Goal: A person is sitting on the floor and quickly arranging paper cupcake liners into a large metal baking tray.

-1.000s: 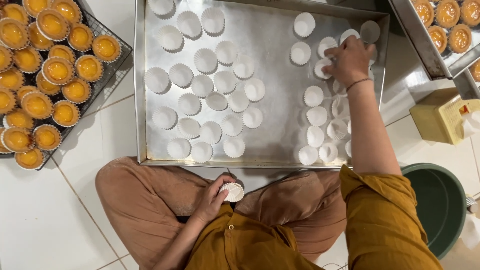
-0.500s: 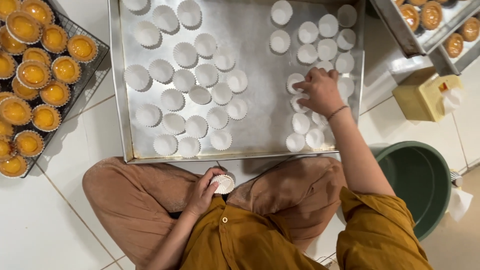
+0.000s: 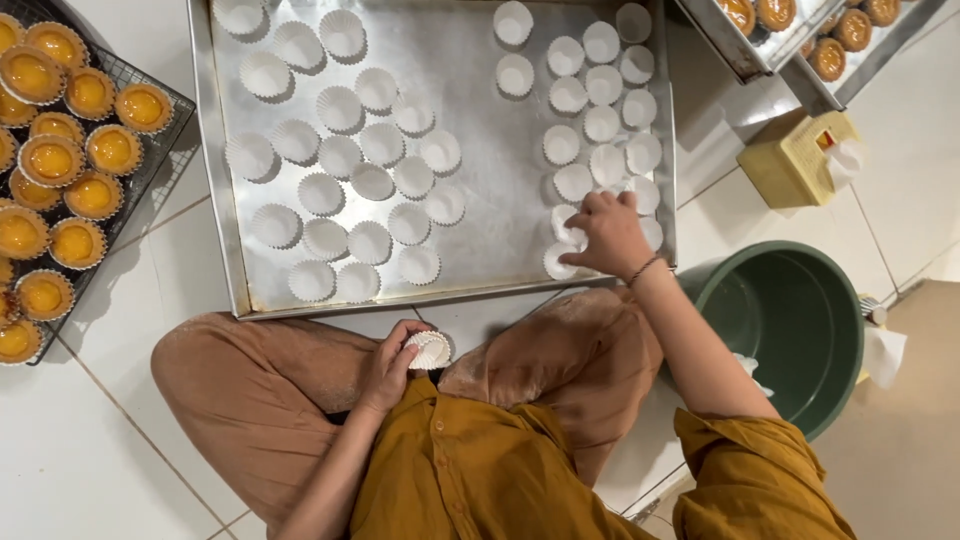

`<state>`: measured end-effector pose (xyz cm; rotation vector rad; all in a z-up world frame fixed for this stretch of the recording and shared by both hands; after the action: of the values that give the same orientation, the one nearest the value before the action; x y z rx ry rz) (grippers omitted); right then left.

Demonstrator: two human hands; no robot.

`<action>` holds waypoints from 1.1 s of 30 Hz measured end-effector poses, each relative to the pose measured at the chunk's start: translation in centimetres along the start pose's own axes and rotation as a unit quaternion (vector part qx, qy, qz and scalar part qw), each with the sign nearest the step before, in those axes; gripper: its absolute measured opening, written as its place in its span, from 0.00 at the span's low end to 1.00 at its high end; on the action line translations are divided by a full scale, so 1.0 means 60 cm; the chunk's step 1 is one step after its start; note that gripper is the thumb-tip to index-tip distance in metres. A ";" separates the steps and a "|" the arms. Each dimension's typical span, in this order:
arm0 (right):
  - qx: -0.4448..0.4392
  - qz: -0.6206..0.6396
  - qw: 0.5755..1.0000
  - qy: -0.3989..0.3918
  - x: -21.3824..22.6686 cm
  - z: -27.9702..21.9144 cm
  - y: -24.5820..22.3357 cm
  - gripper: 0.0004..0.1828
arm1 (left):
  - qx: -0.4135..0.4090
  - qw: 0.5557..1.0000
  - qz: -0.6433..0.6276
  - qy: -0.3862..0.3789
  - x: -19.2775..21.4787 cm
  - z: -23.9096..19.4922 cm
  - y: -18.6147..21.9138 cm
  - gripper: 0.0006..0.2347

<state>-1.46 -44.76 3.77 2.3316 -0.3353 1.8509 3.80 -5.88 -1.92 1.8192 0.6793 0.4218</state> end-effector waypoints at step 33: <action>-0.021 0.061 0.992 0.105 0.085 0.201 0.116 0.17 | 0.027 0.999 0.008 0.019 0.003 0.010 -0.007 0.13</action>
<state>9.11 -54.90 5.77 2.1059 -0.4954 2.1009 4.19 -6.11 -2.51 1.8718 0.7090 0.4543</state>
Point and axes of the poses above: each hand's wrist, its own z-axis towards the middle knuckle, its own x-axis out of the back of the hand, y = z × x, the point moved 8 cm from there along z, towards the middle knuckle, and after that the axes turned 3 degrees about z, right-handed, at the moved point
